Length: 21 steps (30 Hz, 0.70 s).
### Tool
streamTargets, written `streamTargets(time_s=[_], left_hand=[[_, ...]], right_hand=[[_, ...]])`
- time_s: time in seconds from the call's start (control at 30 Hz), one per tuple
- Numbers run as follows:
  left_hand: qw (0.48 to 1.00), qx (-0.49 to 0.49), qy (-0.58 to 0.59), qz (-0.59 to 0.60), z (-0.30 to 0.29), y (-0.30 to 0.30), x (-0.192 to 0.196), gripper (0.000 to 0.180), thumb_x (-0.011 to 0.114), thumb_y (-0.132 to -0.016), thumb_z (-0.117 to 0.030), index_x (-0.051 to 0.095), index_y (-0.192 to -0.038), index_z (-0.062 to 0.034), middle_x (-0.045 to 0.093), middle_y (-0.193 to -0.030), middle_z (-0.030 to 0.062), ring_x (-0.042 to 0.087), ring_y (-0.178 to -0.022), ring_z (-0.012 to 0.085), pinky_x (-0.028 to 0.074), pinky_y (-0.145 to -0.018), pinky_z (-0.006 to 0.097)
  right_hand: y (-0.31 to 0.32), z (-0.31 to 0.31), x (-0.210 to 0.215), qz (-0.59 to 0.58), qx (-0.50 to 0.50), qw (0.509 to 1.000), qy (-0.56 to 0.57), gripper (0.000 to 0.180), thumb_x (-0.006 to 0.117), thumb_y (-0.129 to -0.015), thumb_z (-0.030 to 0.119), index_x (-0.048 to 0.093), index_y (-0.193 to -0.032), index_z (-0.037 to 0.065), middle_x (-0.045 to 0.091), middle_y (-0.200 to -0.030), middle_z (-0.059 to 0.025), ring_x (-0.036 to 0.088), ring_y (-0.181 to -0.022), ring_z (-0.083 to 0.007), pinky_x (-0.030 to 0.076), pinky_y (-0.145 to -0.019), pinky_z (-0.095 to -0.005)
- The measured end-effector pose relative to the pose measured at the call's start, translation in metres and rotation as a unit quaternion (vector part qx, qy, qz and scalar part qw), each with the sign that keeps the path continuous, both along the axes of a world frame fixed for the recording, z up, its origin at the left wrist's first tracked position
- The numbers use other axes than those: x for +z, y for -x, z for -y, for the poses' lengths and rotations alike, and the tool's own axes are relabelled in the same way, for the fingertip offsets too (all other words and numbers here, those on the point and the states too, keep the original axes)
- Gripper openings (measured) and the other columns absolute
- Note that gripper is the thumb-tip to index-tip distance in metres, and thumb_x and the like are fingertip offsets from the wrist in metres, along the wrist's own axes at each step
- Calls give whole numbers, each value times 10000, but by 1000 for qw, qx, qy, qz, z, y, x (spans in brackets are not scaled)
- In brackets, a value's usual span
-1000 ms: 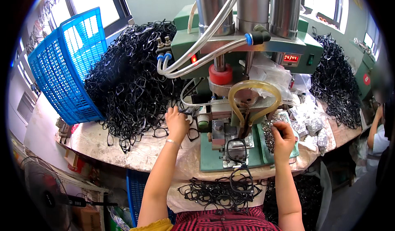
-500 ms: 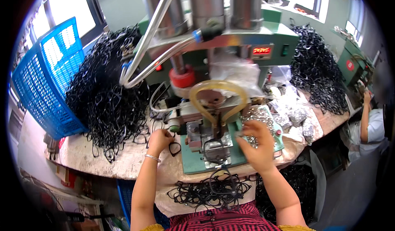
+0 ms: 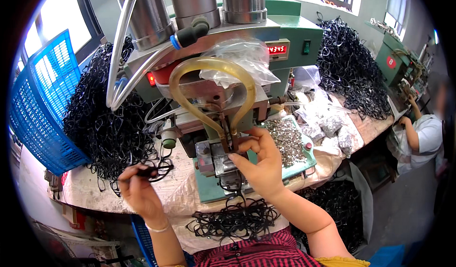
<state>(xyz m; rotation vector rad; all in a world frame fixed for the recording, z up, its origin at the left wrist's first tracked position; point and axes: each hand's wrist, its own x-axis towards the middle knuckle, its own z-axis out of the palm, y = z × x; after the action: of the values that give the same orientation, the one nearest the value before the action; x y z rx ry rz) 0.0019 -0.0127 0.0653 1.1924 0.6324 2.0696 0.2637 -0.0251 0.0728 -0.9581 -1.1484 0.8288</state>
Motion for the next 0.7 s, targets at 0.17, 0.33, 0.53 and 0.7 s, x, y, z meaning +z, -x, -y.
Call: streamTargets(time_s=[0.17,0.33,0.53,0.7], left_hand=[[954,-2,-193,-229,35,-38,36,113,667,-918,-162,648,-820,-110,724,-830,92,640,-762,247,546,-727,400],[784,-109,-238,-563,14,-68,33,322,731,-697,-124,781,-1013,-163,743,-1129,23,584,-778,256,524,-969,482],[784,-140,-218,-563,8,-73,32,359,724,-679,-106,774,-1030,-169,733,-1144,10,576,-819,256,482,-1034,500],[793,-134,-215,-554,10,-71,33,303,764,-698,-95,785,-995,-150,752,-1123,42,544,-759,256,486,-1016,501]], right_hand=[[-7,19,24,96,28,995,9,551,693,-843,51,493,-1351,-23,680,-1139,-125,653,-1060,-198,475,-967,-335],[-80,-2,-42,468,-184,864,20,306,740,-804,134,707,-1096,47,644,-1228,-204,549,-1252,-391,424,-1068,-476],[-116,0,-87,468,-240,851,-5,114,764,-756,114,725,-862,97,625,-1222,-199,542,-1248,-410,455,-1020,-482],[-100,-27,-77,561,-115,814,-99,117,684,-809,93,655,-918,63,636,-1227,-149,556,-1256,-360,506,-914,-494]])
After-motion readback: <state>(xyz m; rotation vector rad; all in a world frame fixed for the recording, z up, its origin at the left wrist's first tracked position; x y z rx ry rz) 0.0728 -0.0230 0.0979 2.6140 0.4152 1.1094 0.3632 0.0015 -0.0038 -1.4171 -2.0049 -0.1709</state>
